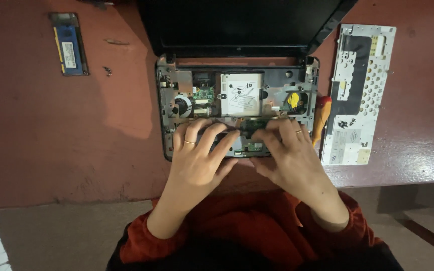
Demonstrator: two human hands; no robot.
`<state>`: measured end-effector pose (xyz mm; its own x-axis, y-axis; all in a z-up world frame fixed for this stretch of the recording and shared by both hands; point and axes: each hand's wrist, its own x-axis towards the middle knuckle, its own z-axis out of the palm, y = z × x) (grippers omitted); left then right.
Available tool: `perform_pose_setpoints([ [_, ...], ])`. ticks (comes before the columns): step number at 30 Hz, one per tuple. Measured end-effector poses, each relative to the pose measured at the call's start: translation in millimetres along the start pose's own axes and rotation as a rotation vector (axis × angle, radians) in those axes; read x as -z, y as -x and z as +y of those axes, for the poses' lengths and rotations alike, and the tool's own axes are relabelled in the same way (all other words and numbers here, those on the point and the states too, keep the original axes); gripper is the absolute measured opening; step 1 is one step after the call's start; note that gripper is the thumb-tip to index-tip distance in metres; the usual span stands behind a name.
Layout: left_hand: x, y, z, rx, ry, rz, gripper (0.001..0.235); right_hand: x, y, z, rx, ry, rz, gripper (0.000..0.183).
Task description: The person disassembles a laptop by removing the bottom cover and unscrewing internal components. They use a screwdriver to detach a metal bracket and remove a small circuit board, placing parts on the table.
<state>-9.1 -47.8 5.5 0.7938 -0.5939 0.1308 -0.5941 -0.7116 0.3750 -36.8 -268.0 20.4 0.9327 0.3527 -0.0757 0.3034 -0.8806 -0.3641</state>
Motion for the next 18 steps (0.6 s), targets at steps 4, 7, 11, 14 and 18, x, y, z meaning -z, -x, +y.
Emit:
perform_pose_setpoints([
  [4,0.2,1.7,-0.9,0.019,0.039,0.004,0.045,8.6,-6.4,-3.9,0.024,0.003,0.115,0.024],
  [7,2.8,1.8,-1.2,0.022,0.054,0.011,0.047,20.0,-10.3,-5.4,0.069,-0.093,0.072,0.016],
  [11,10.6,5.1,1.4,0.094,0.34,0.057,0.053,30.0,-6.7,-1.3,0.084,-0.234,-0.003,0.008],
  [14,23.7,9.2,6.1,0.183,0.507,0.053,0.056,41.6,-5.3,-2.1,0.028,-0.449,-0.052,0.01],
  [18,39.5,11.0,11.9,0.239,0.715,0.109,0.028,47.5,-1.9,-19.1,-0.179,-0.772,0.038,0.015],
])
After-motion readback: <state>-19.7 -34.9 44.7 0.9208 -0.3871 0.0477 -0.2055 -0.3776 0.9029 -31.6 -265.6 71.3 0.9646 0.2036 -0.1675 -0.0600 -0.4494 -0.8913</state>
